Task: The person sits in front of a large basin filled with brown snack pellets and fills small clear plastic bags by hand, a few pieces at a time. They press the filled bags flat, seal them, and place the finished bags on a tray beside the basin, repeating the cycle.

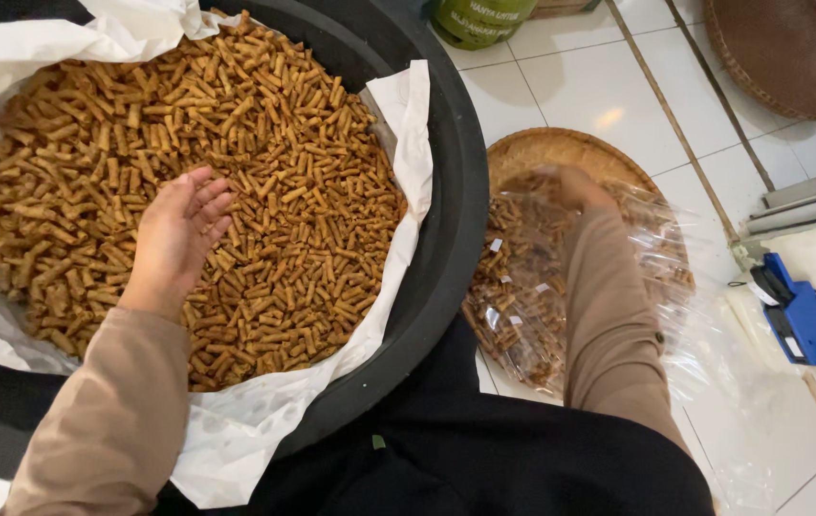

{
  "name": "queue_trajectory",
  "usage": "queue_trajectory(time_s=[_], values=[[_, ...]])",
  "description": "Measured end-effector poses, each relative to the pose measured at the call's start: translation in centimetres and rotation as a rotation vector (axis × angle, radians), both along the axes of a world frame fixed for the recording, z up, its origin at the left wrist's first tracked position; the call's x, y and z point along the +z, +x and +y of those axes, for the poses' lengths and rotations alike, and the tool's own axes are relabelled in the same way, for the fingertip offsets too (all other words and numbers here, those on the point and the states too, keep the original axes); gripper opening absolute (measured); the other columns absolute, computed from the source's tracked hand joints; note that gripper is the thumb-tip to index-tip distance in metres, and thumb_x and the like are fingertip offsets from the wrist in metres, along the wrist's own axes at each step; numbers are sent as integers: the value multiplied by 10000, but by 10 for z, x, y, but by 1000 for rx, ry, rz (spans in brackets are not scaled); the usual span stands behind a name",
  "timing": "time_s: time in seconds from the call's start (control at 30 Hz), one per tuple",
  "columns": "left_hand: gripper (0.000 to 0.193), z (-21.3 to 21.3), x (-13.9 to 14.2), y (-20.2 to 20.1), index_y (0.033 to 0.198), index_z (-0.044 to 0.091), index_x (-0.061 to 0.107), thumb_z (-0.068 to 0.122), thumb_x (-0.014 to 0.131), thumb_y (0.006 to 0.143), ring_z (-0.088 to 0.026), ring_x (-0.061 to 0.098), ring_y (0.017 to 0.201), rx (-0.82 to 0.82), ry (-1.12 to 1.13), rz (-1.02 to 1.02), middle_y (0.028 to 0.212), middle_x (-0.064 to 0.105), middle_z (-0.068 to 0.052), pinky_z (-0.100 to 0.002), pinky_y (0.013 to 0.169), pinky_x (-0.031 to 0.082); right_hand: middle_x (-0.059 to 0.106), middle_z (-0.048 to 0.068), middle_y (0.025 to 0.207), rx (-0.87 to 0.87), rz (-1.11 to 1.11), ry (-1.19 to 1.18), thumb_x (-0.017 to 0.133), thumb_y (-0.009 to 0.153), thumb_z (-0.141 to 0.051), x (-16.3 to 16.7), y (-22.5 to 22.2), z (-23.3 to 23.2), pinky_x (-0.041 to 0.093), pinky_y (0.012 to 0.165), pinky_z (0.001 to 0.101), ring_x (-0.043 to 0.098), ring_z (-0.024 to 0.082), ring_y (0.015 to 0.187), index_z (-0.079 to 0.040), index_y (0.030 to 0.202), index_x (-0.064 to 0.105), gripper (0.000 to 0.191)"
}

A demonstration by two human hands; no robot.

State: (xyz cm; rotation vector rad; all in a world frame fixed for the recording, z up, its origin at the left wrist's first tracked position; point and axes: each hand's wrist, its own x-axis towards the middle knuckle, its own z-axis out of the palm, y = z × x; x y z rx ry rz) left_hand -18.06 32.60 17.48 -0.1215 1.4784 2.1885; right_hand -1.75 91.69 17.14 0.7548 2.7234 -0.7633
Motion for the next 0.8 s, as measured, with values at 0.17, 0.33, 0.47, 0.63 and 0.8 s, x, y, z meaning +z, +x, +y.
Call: queue_trajectory(time_s=[0.17,0.33,0.47,0.63,0.8], values=[[352,-3,-3,-3,1346,123,562,328,458,1080,-147,615,1133,29,0,2,1257,646,-22,-374,1003,490,657,135,1353,232,37,24,789,898,-74,-14,10,5,514,1013,403,620,280,1219,-84,1348,626,479],[370,-8,23,1,1376,118,571,319,476,1080,-136,615,1118,65,75,71,1265,647,-13,-360,993,515,685,158,1338,-40,-160,170,688,885,-89,15,26,19,513,1009,442,645,327,1227,-122,1420,623,540],[323,-23,71,18,1377,94,563,244,575,1091,-114,632,1082,137,144,248,1259,640,-27,-282,918,524,668,218,1293,66,-205,544,780,884,-271,63,16,-20,506,989,481,624,398,1204,-90,1369,633,538],[431,-98,106,51,1356,63,534,-57,711,982,-62,573,1032,301,-44,831,1260,557,11,-208,962,517,658,229,1227,314,255,546,756,913,-288,116,3,-160,494,937,523,618,440,1116,-80,1305,665,453],[383,-245,38,60,1369,0,521,25,723,1045,-157,538,1032,759,-276,847,1223,538,-79,-293,942,496,642,207,1204,778,434,196,742,896,-262,110,-40,-315,504,941,479,608,417,1137,-61,1324,620,489]])
